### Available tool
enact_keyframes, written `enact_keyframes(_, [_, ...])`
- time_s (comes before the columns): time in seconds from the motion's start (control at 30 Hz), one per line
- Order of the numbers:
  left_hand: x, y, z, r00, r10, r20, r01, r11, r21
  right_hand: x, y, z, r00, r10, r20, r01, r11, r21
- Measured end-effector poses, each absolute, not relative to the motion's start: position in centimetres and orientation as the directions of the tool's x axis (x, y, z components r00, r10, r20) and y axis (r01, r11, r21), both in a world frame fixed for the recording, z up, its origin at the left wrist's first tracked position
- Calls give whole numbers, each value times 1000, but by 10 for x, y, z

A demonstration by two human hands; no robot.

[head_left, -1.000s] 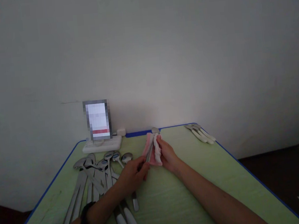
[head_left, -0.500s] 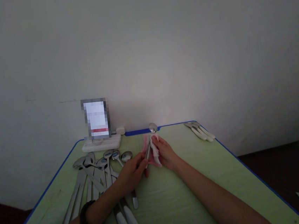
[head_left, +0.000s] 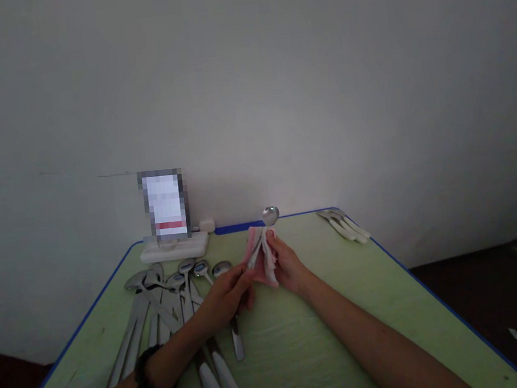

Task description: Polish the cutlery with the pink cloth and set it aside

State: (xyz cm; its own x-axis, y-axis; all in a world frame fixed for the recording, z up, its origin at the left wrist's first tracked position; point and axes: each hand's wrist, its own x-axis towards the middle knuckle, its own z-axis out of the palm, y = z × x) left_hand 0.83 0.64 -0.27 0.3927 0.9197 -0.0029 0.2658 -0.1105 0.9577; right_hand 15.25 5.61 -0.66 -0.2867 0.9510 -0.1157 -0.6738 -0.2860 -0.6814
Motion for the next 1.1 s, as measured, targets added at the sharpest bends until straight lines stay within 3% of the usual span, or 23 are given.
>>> enact_keyframes(0.2, [11,4,1,376,926,-12,456,-174,873,152,57,-9,-243,962,-127,-602,-252,-758])
enact_keyframes(0.5, [12,3,1,349,937,10,593,-229,772,153,55,-9,-397,913,-97,-417,-274,-867])
enact_keyframes(0.87, [10,2,2,442,897,22,489,-261,832,150,55,-10,-312,942,-126,-469,-268,-841])
enact_keyframes(1.1, [10,3,-1,347,937,24,486,-202,850,154,53,-10,-446,895,-22,-345,-195,-918])
